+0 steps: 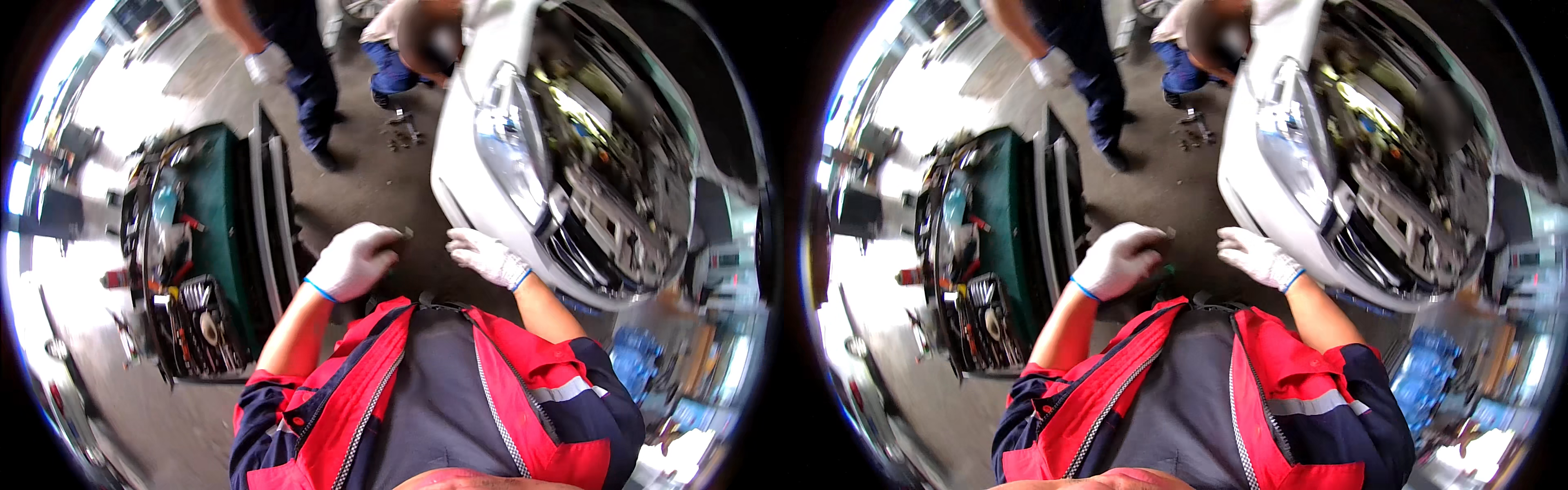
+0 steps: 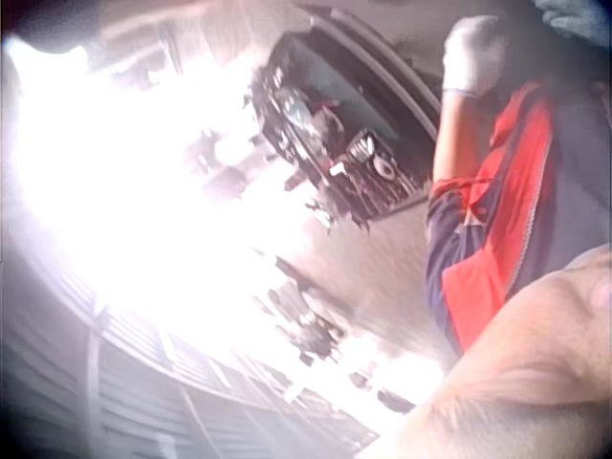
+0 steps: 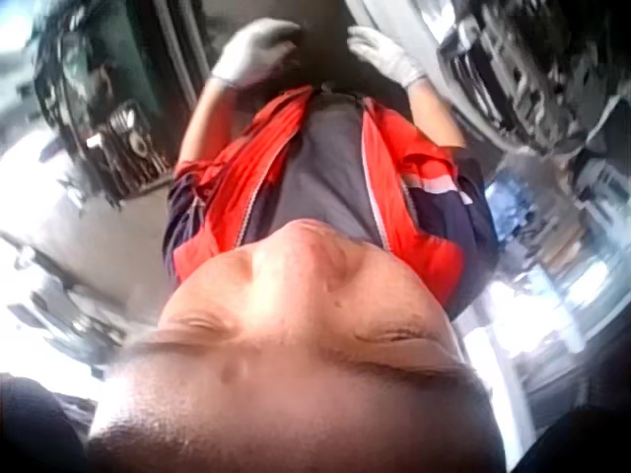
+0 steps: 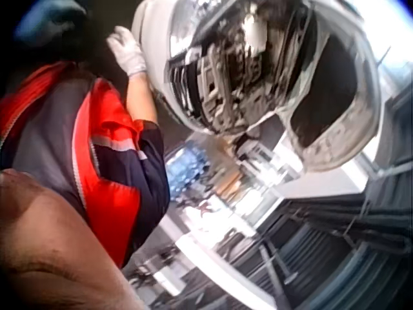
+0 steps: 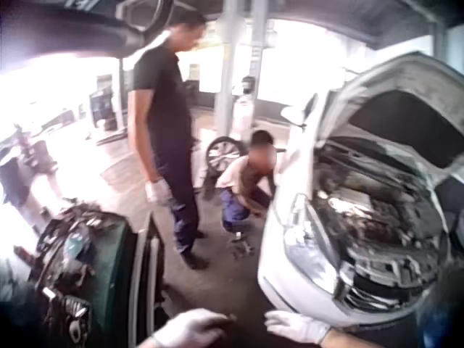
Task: The person removes a plastic engine cover, selects a socket wrench from a tool cart, and uses it to loosen and remove bolts from the engine bay. The person then removes a metal bracket and continues to work on components within the engine compartment.
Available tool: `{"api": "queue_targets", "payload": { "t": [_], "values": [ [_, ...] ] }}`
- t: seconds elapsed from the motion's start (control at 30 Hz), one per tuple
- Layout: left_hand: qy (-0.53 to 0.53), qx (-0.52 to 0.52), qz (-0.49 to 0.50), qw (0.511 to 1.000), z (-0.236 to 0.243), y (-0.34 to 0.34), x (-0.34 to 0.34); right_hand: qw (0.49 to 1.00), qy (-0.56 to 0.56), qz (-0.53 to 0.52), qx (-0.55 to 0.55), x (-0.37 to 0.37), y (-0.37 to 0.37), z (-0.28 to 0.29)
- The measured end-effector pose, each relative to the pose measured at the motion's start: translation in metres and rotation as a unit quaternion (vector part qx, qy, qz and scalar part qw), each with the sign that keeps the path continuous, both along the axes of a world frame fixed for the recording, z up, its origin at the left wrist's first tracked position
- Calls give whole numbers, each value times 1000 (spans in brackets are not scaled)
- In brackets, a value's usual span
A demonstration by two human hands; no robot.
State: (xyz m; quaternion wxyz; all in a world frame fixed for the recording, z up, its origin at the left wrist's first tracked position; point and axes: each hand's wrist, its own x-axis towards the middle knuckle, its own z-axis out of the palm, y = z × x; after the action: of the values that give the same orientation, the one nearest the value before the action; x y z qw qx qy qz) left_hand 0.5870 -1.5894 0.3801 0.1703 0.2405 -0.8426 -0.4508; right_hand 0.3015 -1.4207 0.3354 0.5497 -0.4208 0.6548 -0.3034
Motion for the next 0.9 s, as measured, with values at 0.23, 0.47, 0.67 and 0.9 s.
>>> {"api": "queue_targets", "payload": {
  "t": [0.23,0.47,0.67,0.9],
  "values": [
    [-28,10,-340,940,12,107,-132,990,105,6,-99,1,118,68],
    [-66,-57,-497,863,12,276,-238,961,119,-242,-58,-9,330,40],
    [36,-207,-391,896,-42,409,-316,871,157,-466,-21,-11,517,3],
    [-429,-310,-470,706,-237,355,-357,491,-160,-842,-159,-22,712,-9]
  ]
}}
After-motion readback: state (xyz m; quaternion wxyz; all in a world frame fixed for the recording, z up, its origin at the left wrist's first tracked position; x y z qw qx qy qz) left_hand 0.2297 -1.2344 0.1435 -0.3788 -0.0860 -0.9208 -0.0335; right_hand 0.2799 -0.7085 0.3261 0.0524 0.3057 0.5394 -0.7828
